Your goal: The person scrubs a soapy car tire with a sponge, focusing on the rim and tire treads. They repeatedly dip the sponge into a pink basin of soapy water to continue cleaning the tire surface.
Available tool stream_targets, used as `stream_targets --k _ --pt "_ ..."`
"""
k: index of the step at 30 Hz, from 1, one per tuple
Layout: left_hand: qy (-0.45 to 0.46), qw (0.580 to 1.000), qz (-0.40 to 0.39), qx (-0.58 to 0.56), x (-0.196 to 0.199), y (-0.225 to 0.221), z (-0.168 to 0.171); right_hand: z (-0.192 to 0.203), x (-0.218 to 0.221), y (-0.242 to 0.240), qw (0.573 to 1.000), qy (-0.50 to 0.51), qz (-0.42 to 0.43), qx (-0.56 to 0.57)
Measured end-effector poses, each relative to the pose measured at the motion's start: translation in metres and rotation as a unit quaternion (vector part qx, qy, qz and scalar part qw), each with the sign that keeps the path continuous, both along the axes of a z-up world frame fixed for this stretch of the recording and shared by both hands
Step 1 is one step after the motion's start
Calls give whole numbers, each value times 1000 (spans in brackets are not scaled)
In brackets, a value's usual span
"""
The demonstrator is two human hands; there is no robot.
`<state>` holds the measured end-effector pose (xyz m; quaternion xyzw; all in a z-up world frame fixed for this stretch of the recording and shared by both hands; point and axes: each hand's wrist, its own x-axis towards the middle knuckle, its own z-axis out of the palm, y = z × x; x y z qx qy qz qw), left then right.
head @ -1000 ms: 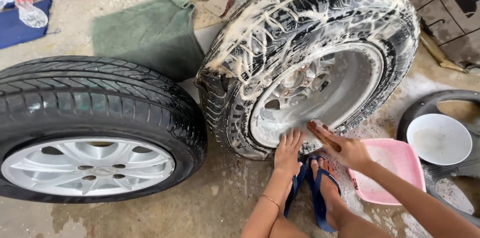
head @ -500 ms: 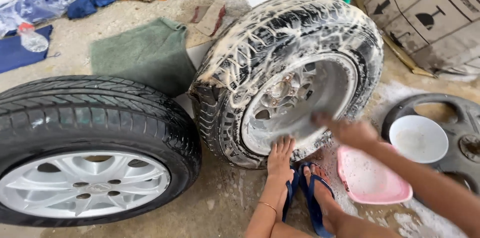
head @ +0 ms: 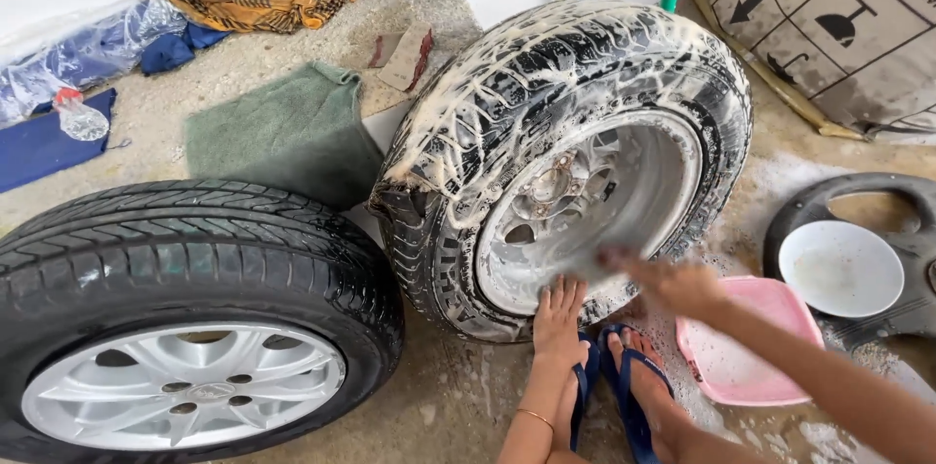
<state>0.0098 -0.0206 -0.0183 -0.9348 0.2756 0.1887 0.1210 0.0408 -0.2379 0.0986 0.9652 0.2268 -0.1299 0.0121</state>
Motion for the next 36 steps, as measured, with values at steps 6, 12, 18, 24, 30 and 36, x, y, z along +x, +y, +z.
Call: stream_targets --k 6,12,18,24,30,36 --pt "-1 999 18 -45 -1 1 -3 52 44 -52 952 -239 -124 -146" --pt "-38 999 4 -28 1 0 -12 -29 -15 7 965 -132 -37 225" --pt "-63 993 0 -100 -2 6 -17 32 30 -17 950 -278 -122 -75" --pt "-138 988 9 -64 -5 1 -22 -139 41 -28 976 -205 73 -22" --pt "-167 981 -15 -93 -3 6 -24 -23 52 14 964 -125 -210 -103" --pt "-94 981 3 -168 5 11 -22 -24 -16 58 977 -91 -171 89"
